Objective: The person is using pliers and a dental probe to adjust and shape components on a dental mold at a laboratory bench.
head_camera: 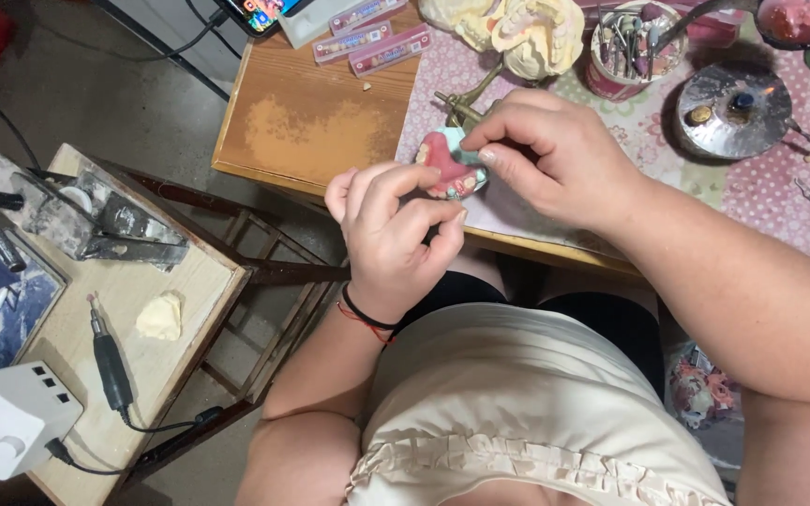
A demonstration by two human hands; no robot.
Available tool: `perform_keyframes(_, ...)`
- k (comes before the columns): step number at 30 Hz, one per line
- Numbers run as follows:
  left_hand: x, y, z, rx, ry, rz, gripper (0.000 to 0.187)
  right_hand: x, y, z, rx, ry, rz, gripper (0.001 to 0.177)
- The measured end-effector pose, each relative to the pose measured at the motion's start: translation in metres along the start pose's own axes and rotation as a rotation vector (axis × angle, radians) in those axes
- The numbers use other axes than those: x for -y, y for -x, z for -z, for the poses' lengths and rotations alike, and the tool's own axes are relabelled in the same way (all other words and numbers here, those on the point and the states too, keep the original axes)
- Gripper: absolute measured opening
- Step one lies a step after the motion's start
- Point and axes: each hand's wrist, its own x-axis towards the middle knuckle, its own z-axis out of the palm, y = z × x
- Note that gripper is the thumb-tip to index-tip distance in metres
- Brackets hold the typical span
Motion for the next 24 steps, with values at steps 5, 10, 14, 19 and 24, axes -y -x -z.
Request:
perform_keyframes(5,-0.002,-0.004,-0.003,-0.002,-0.055,-0.044,0.019,0.001,-0.001,-0.001,-0.005,-0.065,0.096,0.014)
perform_keyframes(10,-0.004,-0.004,-0.009,-0.014,-0.113,-0.031,0.021,0.0,-0.003,-0.001,0.009,-0.095,0.151,0.016)
perform_keyframes(14,-0.006,-0.005,-0.011,-0.031,-0.181,-0.041,0.024,0.0,-0.003,-0.001,0.019,-0.137,0.187,0.022)
perform_keyframes(19,-0.005,-0.006,-0.011,-0.032,-0.149,-0.025,0.023,0.0,-0.003,-0.001,0.026,-0.147,0.186,0.023)
perform_keyframes(24,-0.004,-0.003,-0.012,-0.023,-0.125,-0.013,0.022,-0.002,-0.003,-0.002,0.032,-0.157,0.183,0.021)
